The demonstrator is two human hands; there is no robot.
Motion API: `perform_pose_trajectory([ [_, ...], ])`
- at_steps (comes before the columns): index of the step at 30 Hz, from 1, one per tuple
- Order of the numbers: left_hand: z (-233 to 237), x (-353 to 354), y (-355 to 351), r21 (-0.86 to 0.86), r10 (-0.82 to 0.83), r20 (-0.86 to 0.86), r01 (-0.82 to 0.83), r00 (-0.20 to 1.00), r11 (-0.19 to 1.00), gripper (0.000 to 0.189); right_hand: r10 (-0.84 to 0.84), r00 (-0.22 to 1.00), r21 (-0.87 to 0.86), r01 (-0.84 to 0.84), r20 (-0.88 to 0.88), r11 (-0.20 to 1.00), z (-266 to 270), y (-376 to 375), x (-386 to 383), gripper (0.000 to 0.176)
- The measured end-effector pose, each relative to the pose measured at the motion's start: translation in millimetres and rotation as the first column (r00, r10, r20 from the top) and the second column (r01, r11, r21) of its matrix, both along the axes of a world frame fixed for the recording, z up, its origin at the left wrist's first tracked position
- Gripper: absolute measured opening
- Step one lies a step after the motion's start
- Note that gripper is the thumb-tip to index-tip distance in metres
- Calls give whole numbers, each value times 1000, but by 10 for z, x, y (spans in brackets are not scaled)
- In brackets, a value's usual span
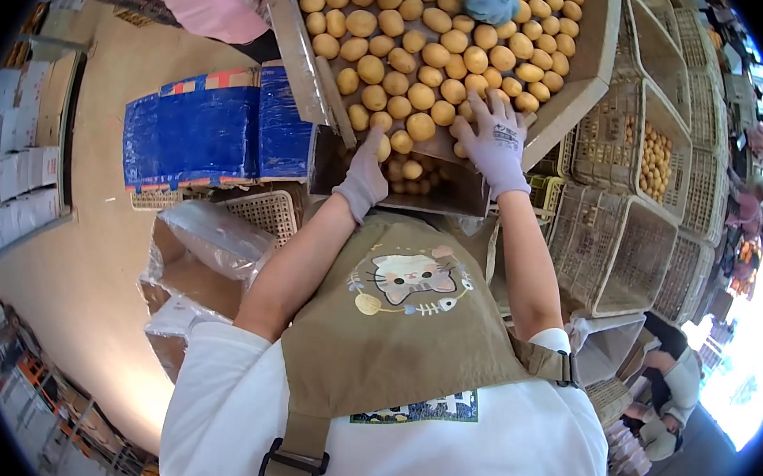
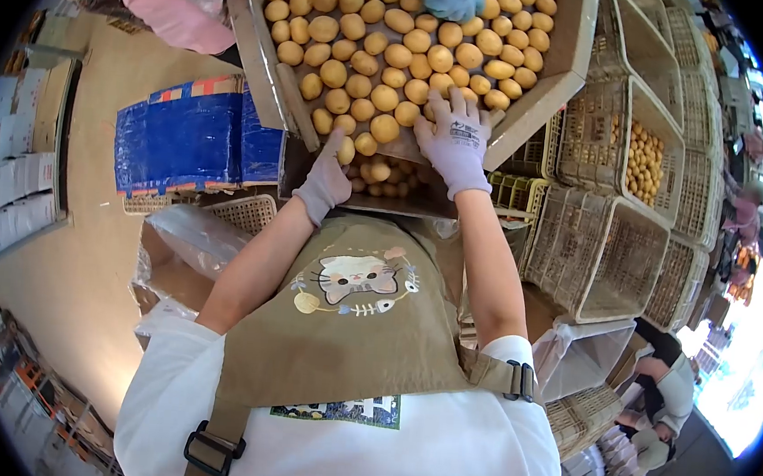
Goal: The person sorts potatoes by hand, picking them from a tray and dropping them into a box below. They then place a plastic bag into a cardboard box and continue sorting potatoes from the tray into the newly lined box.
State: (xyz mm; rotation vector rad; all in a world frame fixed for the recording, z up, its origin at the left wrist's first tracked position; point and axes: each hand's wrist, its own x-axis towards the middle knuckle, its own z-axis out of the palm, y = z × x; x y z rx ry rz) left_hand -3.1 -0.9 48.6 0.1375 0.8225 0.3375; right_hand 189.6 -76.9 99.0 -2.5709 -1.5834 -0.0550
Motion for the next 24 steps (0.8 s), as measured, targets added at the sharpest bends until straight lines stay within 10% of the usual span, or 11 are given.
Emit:
perform_pose_trajectory([
  [2, -245, -16, 13, -27, 75, 130, -72, 989, 997, 67, 58, 995, -313, -81, -79, 946, -41, -25, 33, 52],
  [5, -240, 64, 28, -83, 123, 29, -120, 992, 989, 67, -136, 885, -190, 56, -445, 980, -97, 87, 188, 55],
  [8, -404, 126, -25, -2, 97, 78, -97, 992, 995, 63, 97, 995, -152, -98, -14, 983, -275, -44, -76, 51],
  [12, -391, 141, 9, -123, 55, -75, -64, 996, 990, 72, -36, 823, -199, -94, -567, 976, -287, 11, 171, 57],
  [16, -320, 132, 34, -309, 169, 67, -140, 983, 941, 78, -22, 983, -352, -45, -183, 935, -191, 36, -123, 70],
  [24, -446, 93, 28, -328, 184, 145, -128, 972, 936, 80, 11, 979, -335, -80, -206, 939, -297, -20, -30, 69],
])
